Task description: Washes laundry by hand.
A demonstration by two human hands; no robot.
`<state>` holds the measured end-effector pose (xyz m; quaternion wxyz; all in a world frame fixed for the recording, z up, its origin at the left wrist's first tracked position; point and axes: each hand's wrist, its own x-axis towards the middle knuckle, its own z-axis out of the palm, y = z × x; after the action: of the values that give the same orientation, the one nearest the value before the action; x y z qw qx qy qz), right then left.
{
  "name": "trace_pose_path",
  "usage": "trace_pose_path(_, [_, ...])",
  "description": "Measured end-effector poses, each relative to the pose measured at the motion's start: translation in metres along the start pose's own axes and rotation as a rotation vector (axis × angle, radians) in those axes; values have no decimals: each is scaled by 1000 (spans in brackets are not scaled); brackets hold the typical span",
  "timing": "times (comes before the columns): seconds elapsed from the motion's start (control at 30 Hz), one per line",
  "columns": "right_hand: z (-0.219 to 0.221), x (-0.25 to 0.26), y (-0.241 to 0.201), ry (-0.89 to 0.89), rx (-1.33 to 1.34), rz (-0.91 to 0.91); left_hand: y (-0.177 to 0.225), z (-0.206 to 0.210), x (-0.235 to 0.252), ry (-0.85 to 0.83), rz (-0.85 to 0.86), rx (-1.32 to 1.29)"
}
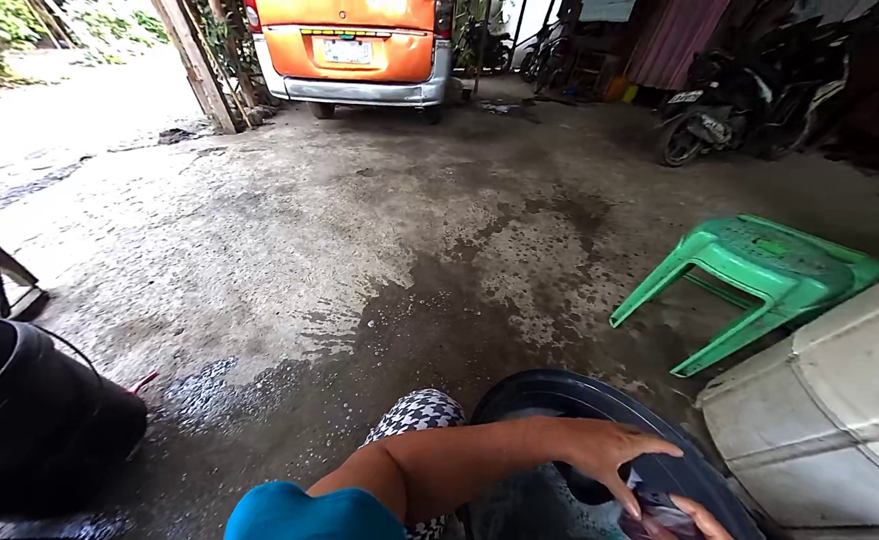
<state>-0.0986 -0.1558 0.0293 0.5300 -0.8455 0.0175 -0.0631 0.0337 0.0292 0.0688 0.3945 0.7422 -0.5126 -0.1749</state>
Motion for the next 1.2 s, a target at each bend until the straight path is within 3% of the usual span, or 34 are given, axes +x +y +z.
trace_pose_path(0.1, [1, 3, -2, -19, -132, -249, 0, 10, 2, -53, 78, 58])
trace_pose_path(0.23, [6, 6, -9, 78, -17, -411, 2, 11, -1, -52, 112, 129])
trace_pose_path(0.47, [-12, 3, -14, 279, -24, -324, 12, 5, -2, 17, 8, 149])
trace_pose_path(0.63, [-12, 2, -10, 293, 62, -360, 15, 7, 0, 119, 55, 125])
trace_pose_path(0.73, [-7, 1, -17, 358, 54, -237, 14, 8, -1, 248, 97, 103])
trace_pose_path(0.87, [-3, -1, -25, 320, 427, 35, 15, 4, -6, 361, 127, 119])
trace_pose_path(1.0, [4, -4, -26, 123, 505, 32, 17, 12, -6, 370, 279, 160])
trace_pose_path(1.2, [10, -2, -29, 301, 532, 38, 20, 19, -7, 401, 237, 216])
